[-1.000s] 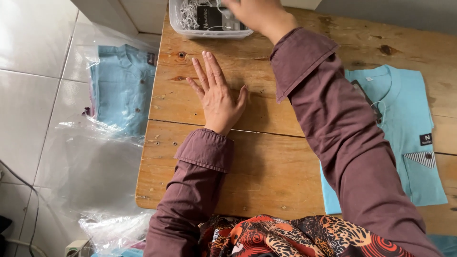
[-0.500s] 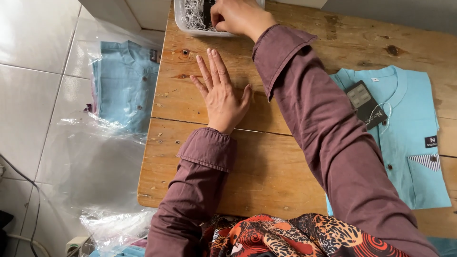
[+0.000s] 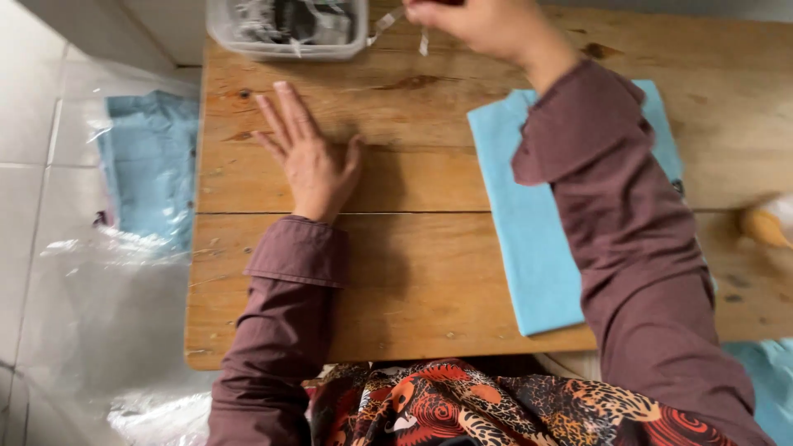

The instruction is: Finishing and packaging a blue shirt by lint rolling, attaching tags, and placing it in a plastic bag.

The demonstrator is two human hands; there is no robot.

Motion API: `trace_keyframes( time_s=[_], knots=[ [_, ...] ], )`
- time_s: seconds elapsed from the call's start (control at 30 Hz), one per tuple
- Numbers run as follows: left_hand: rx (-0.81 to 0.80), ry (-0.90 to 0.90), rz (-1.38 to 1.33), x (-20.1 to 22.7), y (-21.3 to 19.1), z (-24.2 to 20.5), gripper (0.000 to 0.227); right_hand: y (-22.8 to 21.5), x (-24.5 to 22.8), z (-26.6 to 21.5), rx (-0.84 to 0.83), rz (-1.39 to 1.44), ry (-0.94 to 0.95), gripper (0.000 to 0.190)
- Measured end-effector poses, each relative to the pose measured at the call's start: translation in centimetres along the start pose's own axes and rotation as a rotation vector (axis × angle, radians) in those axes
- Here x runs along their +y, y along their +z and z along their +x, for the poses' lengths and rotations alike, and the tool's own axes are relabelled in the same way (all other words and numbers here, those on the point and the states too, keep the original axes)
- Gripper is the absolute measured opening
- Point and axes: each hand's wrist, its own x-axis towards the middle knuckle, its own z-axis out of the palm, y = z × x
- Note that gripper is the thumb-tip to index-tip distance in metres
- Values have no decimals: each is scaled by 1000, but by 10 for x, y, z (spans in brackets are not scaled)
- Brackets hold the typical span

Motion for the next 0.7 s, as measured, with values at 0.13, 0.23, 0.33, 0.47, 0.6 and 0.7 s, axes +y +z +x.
trace_keyframes(
  time_s=[0.13, 0.23, 0.33, 0.47, 0.6, 0.7],
  knots=[
    [51, 87, -73, -1, -13, -6, 115, -49, -4, -130, 65, 154, 203, 12],
    [75, 115, -75, 8, -25, -8, 103, -61, 5, -236, 153, 100, 356, 19],
    [-44, 12, 24, 22, -40, -10, 112, -55, 4, -316, 200, 89, 559, 17],
    [166, 217, 127, 30, -37, -24, 98, -31, -6, -368, 307, -50, 370, 13],
    [230, 508, -83, 111, -35, -70, 93, -20, -10, -388, 388, -222, 236, 13],
    [169, 697, -212, 190, -26, -96, 69, -26, -17, -405, 370, -190, 230, 15]
  ],
)
